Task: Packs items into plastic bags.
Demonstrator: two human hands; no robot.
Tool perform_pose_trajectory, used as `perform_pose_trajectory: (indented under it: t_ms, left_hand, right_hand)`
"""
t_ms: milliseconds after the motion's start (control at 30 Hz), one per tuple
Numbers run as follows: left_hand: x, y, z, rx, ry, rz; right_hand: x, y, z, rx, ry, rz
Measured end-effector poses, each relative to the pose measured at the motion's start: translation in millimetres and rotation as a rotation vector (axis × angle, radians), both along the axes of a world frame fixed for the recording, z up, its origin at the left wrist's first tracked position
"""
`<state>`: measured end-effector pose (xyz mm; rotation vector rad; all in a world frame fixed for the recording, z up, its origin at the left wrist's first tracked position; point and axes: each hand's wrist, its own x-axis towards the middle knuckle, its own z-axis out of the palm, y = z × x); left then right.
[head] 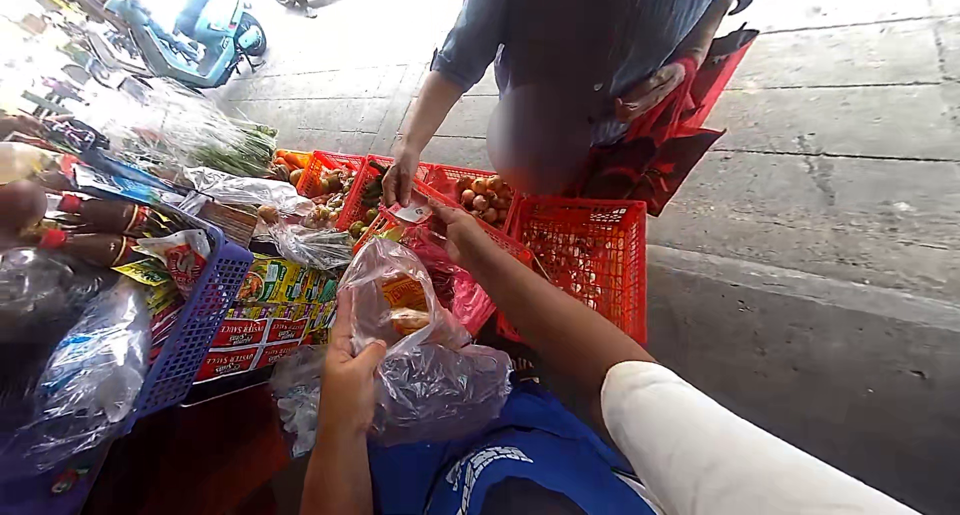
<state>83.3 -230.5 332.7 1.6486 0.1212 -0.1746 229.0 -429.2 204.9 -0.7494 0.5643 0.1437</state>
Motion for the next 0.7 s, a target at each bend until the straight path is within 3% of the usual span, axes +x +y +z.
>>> perform_pose_trajectory:
  t_ms: [167,333,500,700]
  left_hand:
    - [16.0,-9.3,5.2,0.033,-0.019,0.001]
    - [37.4,-15.6,11.9,0.034,-0.037,0.016]
    - [61.1,-24.9,16.6,0.062,-0.024,0.008]
    - [87.9,-45.7,14.8,0.093,0.044,0.079]
  right_hand:
    - [3.6,-1.9,6.4,0.042,0.032,-0.152]
    - [-9.9,-24.5,-10.9,0.058,0.104,-0.315]
    - [-20.1,-38.7,-23.6,0.014,0.072,-0.327]
    - [-14.8,-45.3,-16.1,0.173,-0.065,-0.337]
